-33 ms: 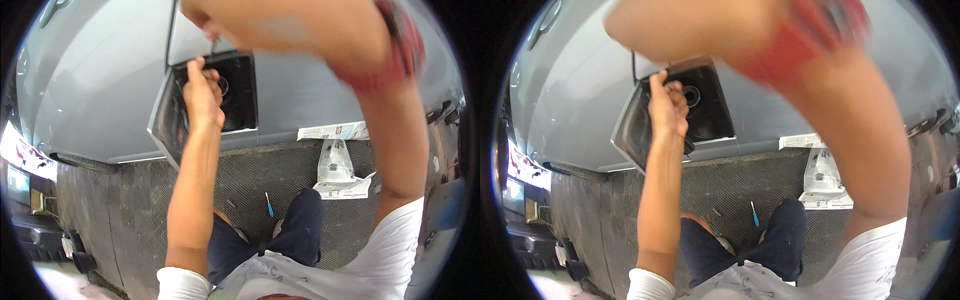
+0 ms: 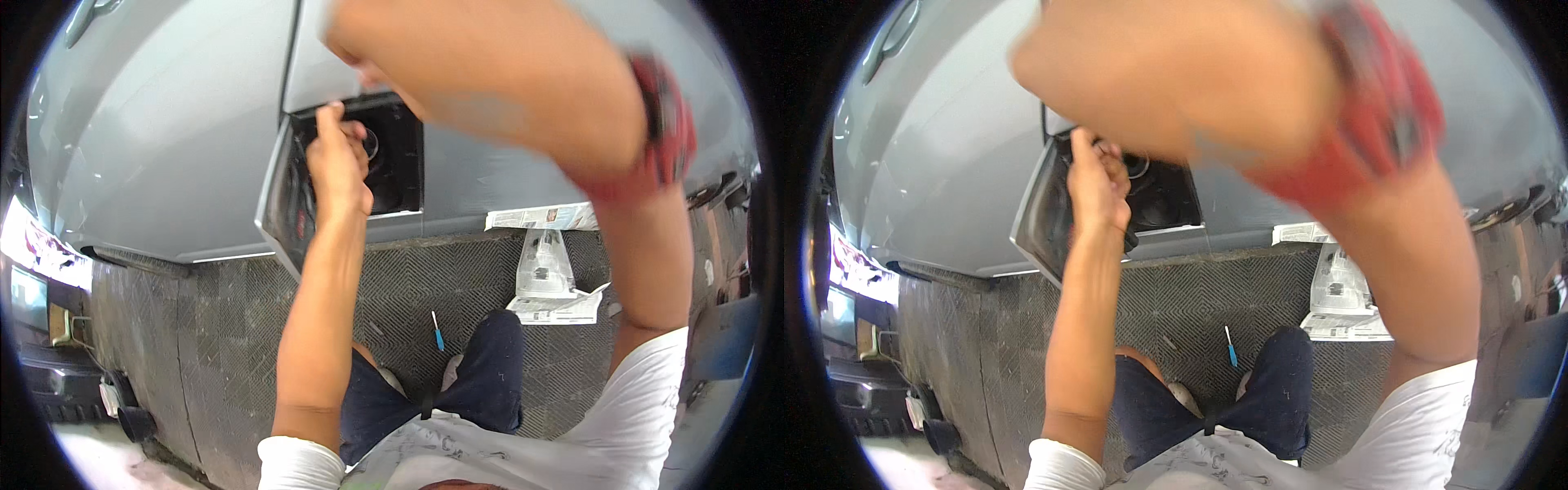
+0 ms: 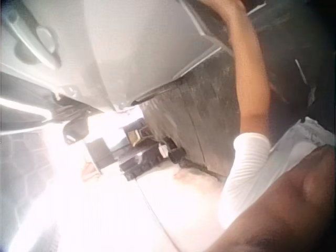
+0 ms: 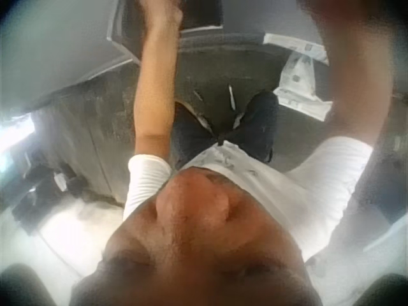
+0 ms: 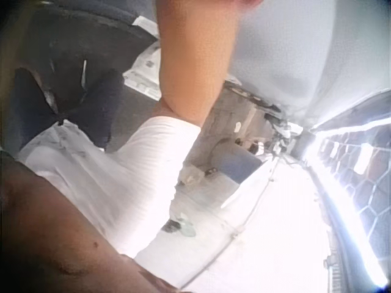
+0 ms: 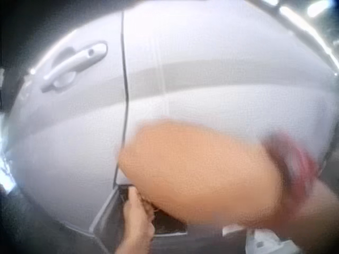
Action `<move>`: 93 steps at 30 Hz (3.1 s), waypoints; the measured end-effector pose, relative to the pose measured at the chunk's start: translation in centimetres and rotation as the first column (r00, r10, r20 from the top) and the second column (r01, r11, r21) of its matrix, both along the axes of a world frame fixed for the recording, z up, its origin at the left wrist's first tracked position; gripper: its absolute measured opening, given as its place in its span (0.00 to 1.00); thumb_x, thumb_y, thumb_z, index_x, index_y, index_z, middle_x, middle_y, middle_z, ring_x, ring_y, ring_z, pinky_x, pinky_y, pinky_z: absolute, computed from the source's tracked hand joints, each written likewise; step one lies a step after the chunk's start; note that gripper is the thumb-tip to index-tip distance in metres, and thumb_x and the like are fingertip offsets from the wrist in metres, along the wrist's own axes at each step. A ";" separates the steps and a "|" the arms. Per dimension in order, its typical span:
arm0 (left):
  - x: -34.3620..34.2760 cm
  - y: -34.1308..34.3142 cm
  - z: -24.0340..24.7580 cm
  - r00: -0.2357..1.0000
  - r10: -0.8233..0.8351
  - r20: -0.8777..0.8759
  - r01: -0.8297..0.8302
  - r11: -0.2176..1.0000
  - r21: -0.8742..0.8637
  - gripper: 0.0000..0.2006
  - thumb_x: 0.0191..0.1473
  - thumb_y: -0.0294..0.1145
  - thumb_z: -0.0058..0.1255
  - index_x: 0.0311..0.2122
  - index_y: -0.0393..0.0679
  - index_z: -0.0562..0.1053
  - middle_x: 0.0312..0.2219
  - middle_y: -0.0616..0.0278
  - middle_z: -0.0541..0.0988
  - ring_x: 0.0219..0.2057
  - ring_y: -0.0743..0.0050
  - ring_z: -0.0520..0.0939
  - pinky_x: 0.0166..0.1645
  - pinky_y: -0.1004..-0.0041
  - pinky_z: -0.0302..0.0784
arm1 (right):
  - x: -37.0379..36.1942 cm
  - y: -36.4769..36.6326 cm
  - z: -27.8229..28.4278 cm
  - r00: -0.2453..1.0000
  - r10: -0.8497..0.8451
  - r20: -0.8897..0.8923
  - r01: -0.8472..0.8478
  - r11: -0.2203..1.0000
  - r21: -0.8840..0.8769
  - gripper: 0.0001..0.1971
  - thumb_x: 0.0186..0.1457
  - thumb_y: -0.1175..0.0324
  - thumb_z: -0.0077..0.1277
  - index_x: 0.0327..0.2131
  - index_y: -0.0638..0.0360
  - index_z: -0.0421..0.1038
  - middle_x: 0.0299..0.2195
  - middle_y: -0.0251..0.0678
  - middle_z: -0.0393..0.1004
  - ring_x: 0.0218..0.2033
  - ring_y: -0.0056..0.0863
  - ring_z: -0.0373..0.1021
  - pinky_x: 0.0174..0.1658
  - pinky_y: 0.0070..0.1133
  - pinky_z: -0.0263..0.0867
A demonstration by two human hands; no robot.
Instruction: The person uses a screwdriver to remove screws from the fuel door of a car. They then remove the fuel door cover and continue to work on the internal components.
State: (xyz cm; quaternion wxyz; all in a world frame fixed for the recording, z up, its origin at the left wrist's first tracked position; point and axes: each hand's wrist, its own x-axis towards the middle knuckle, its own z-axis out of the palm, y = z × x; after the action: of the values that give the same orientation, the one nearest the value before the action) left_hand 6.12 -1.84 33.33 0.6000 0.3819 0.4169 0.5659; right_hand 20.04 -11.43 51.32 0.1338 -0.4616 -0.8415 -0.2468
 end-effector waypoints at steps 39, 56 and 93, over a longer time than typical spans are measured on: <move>3.8 -1.5 5.4 0.901 0.041 -0.433 -0.134 0.973 -0.187 0.23 0.67 0.41 0.47 0.24 0.34 0.75 0.18 0.64 0.72 0.24 0.76 0.68 0.33 0.66 0.63 | 3.9 3.3 1.2 0.928 -0.270 -0.257 0.078 0.815 -0.574 0.09 0.62 0.67 0.60 0.40 0.63 0.77 0.35 0.44 0.79 0.34 0.51 0.78 0.39 0.38 0.74; -2.9 -13.7 -3.6 0.890 -0.101 -0.446 -0.101 0.908 -0.406 0.28 0.74 0.52 0.46 0.24 0.41 0.70 0.18 0.70 0.63 0.23 0.81 0.61 0.30 0.71 0.56 | -0.8 1.7 -1.1 0.955 -0.250 -0.158 0.154 0.877 -0.456 0.21 0.44 0.68 0.64 0.41 0.73 0.79 0.36 0.49 0.79 0.30 0.31 0.83 0.26 0.22 0.77; -19.6 -37.2 -15.2 0.512 -0.713 -0.479 0.142 0.621 -0.771 0.14 0.74 0.37 0.43 0.50 0.42 0.79 0.36 0.51 0.84 0.33 0.64 0.84 0.40 0.62 0.79 | -1.6 0.8 -2.2 0.976 -0.213 -0.046 0.180 0.907 -0.381 0.11 0.55 0.75 0.62 0.39 0.74 0.78 0.35 0.50 0.77 0.22 0.17 0.73 0.19 0.14 0.68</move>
State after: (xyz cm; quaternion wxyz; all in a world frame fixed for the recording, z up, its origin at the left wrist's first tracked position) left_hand -13.50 -38.99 18.12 0.5889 0.4454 0.6743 -0.0104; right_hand 18.40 -10.64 49.12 0.0540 -0.5714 -0.8156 -0.0739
